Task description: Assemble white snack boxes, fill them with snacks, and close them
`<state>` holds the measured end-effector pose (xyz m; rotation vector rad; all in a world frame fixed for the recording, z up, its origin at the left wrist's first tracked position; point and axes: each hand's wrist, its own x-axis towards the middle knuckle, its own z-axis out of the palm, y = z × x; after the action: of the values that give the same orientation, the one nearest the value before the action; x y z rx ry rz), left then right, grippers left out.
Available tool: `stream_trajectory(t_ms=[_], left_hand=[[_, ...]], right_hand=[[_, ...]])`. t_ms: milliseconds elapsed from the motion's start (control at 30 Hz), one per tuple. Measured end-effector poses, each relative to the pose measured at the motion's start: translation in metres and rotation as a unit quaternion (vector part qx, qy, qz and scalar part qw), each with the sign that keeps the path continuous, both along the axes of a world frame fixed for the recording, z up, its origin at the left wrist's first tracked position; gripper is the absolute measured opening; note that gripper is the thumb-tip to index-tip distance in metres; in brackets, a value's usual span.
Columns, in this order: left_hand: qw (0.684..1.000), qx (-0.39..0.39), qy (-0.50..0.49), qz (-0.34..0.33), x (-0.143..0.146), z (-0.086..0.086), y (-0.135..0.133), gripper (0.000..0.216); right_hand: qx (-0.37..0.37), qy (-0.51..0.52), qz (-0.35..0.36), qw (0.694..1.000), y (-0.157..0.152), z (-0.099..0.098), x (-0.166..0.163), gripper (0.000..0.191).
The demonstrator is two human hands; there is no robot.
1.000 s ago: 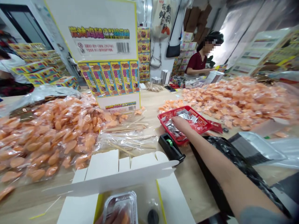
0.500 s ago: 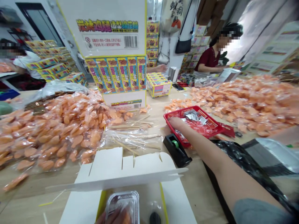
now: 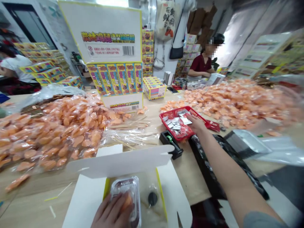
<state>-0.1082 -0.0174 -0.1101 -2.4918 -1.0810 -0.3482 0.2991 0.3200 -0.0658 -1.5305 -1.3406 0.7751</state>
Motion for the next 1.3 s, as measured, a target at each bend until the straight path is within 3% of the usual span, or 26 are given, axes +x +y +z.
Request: stream_trajectory(t_ms=[100, 167, 233, 267, 333, 400, 467, 667, 767, 833, 900, 967, 1000, 1067, 1133, 1200, 1233, 1300], left_hand=[[0.996, -0.078, -0.040, 0.031, 0.007, 0.017, -0.008, 0.059], [0.986, -0.136, -0.070, 0.063, 0.010, 0.023, -0.014, 0.063], [0.975, -0.180, -0.091, 0.091, 0.011, 0.025, -0.018, 0.061], [0.970, -0.198, -0.097, 0.103, 0.010, 0.025, -0.019, 0.060], [0.961, -0.224, -0.109, 0.117, 0.010, 0.024, -0.021, 0.059], [0.953, -0.246, -0.121, 0.127, 0.009, 0.025, -0.022, 0.058], [0.949, -0.258, -0.128, 0.131, 0.009, 0.027, -0.023, 0.058], [0.952, -0.249, -0.134, 0.112, 0.004, 0.025, -0.025, 0.057], [0.956, -0.240, -0.133, 0.101, 0.002, 0.024, -0.025, 0.057], [0.956, -0.250, -0.131, 0.081, 0.000, 0.026, -0.027, 0.058], [0.949, -0.265, -0.158, 0.062, -0.006, 0.027, -0.031, 0.057], [0.929, -0.263, -0.248, 0.082, -0.018, 0.025, -0.035, 0.049], [0.910, -0.249, -0.312, 0.115, -0.026, 0.022, -0.036, 0.043], [0.842, -0.213, -0.442, 0.223, -0.044, 0.015, -0.030, 0.033], [0.750, -0.192, -0.539, 0.332, -0.063, 0.007, -0.014, 0.032], [0.673, -0.195, -0.594, 0.396, -0.077, 0.001, 0.011, 0.040], [0.652, -0.200, -0.609, 0.404, -0.082, 0.000, 0.027, 0.043], [0.641, -0.218, -0.629, 0.382, -0.088, -0.002, 0.060, 0.045]], right_hand=[[-0.025, 0.094, 0.018, 0.995, -0.087, 0.011, 0.002, 0.044], [-0.020, 0.091, 0.051, 0.994, -0.156, 0.018, -0.016, 0.037], [0.060, -0.008, 0.142, 0.988, -0.219, 0.024, -0.049, 0.019], [0.120, -0.081, 0.195, 0.970, -0.245, 0.026, -0.068, 0.012], [0.233, -0.208, 0.260, 0.914, -0.280, 0.024, -0.106, 0.016], [0.289, -0.324, 0.287, 0.854, -0.295, 0.015, -0.135, 0.021], [0.297, -0.397, 0.303, 0.814, -0.295, 0.006, -0.150, 0.024], [0.263, -0.379, 0.302, 0.835, -0.301, 0.007, -0.131, 0.031], [0.229, -0.421, 0.331, 0.813, -0.313, -0.001, -0.129, 0.042], [0.217, -0.414, 0.354, 0.810, -0.314, -0.008, -0.131, 0.042], [0.217, -0.374, 0.382, 0.817, -0.306, -0.008, -0.127, 0.030], [0.226, -0.306, 0.367, 0.849, -0.287, -0.002, -0.112, 0.019], [0.223, -0.271, 0.319, 0.880, -0.274, 0.002, -0.101, 0.019], [0.200, -0.213, 0.152, 0.944, -0.240, 0.007, -0.080, 0.019], [0.169, -0.190, 0.039, 0.966, -0.196, 0.005, -0.069, 0.020], [0.160, -0.230, 0.073, 0.957, -0.145, -0.004, -0.077, 0.022], [0.160, -0.280, 0.126, 0.938, -0.118, -0.008, -0.088, 0.023], [0.152, -0.417, 0.224, 0.868, -0.063, -0.016, -0.121, 0.027]])
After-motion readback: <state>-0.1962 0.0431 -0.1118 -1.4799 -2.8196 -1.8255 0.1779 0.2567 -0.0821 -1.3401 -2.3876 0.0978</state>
